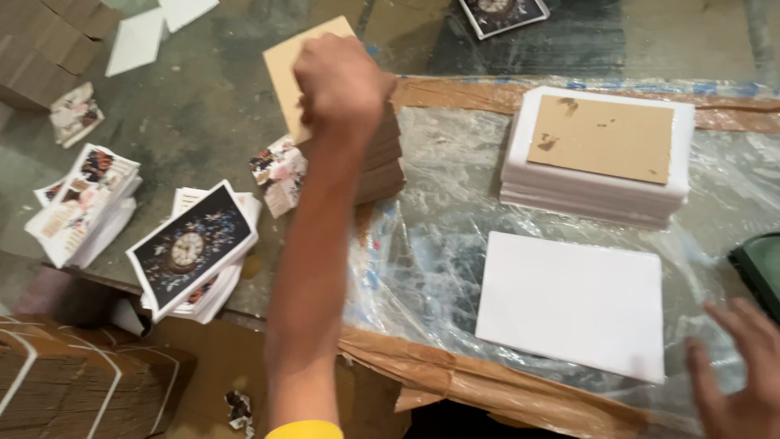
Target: The person repeatedly places a brown cardboard sheet onto a white book cover, presses it down, and smooths the surface with a green plastic scraper. They stack finished units and continue the cycle with new covers and cardboard pieces on a plastic-covered worktable.
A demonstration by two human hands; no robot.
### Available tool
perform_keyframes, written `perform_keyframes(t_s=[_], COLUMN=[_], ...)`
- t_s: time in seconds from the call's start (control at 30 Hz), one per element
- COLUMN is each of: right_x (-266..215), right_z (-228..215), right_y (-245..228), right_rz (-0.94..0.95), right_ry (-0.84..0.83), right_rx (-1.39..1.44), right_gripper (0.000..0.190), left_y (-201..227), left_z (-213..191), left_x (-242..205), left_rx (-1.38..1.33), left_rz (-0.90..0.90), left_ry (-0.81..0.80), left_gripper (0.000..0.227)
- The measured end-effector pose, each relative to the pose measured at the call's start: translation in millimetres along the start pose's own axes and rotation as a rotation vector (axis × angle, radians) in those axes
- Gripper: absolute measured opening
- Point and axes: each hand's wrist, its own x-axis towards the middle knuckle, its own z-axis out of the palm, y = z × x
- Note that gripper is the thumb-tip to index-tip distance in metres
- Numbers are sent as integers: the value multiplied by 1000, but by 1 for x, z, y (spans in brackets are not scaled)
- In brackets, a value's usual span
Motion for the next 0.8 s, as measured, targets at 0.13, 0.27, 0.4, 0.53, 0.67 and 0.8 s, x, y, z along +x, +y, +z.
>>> perform_keyframes(t_s=[0.13, 0.27, 0.4, 0.53, 0.67, 0.8], right_x=[-9, -23, -5, 6, 15, 26], right_z=[-30, -62, -49, -13, 3, -4], right_y=[-37, -62, -60, -47, -51, -67], right_rz=[92, 369, 703, 966, 920, 854], right_ry=[-75, -144, -187, -357, -431, -538], right_rx=[407, 530, 1091, 1222, 1069, 460], right_gripper=[52, 46, 51, 64, 74, 59], left_y=[-33, -36, 16, 49, 45, 42], left_z=[-9, -19, 17, 91, 130, 134], left_x=[-16, -163, -248, -294, -312, -317], left_rx=[-96, -517, -704, -717, -697, -677], left_rz=[156, 289, 1024, 1119, 1068, 1044], left_ry=[460, 530, 408, 216, 71, -65], left_gripper=[25, 34, 38, 40, 49, 57])
